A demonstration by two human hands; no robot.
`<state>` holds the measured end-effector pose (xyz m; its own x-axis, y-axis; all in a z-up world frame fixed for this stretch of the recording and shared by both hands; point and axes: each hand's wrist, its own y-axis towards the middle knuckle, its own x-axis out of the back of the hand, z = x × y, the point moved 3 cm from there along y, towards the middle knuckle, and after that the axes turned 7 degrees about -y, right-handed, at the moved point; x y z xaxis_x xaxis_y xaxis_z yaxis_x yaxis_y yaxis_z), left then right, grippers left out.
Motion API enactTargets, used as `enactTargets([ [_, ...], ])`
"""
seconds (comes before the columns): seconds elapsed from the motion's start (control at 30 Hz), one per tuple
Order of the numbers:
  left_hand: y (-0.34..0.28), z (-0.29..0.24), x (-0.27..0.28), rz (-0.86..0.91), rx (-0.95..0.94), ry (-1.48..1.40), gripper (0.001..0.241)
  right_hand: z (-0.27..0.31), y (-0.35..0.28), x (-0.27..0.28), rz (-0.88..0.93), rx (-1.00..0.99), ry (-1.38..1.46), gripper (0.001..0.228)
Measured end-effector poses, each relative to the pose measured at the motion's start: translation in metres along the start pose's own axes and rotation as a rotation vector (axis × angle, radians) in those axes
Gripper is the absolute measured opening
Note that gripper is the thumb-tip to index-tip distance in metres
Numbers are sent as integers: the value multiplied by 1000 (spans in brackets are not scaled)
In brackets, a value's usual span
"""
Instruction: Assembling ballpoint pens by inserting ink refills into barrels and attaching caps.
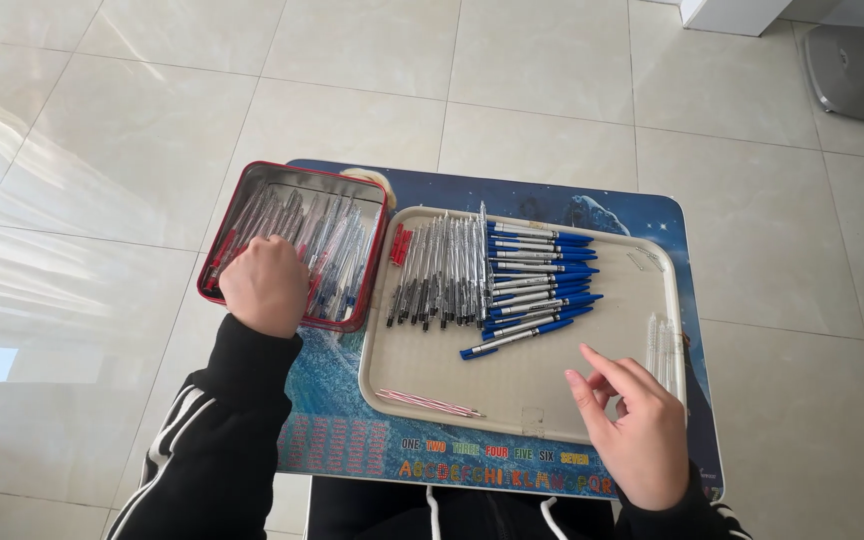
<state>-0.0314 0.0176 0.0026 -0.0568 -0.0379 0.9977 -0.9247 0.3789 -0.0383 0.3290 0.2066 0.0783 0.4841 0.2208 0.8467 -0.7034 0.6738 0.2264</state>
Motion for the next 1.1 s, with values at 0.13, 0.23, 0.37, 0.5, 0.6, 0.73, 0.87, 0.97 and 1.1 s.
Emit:
enactTargets([
  [0.13, -1, 1, 6, -89, 22, 55, 22, -1, -1, -1, -13, 29, -13, 34],
  [0.23, -10, 4, 21, -102, -15, -2, 20, -1, -1, -2, -1, 25, 2, 33],
  [0.37, -10, -3, 14, -196, -139, 31, 35, 0, 0, -4, 2, 48, 12, 32],
  [0.5, 1, -6, 3, -15, -54, 29, 19, -2, -3, -5, 15, 41, 21, 31],
  [0.6, 7, -9, 1, -4, -16, 51, 20, -5, -2, -4, 23, 27, 24, 31],
  [0.73, 9, -13, 4, 37, 3, 34, 15, -9, -4, -5, 41, -4, 17, 33],
  [0.87, 9, -10, 0, 71, 26, 129, 61, -5, -3, -6, 22, 21, 34, 31],
  [0.97, 11, -10, -1, 75, 27, 106, 56, -4, -4, -7, 19, 40, 32, 31],
  [1.1, 14, -14, -1, 47, 9, 143, 41, -3, -4, -5, 18, 42, 35, 30],
])
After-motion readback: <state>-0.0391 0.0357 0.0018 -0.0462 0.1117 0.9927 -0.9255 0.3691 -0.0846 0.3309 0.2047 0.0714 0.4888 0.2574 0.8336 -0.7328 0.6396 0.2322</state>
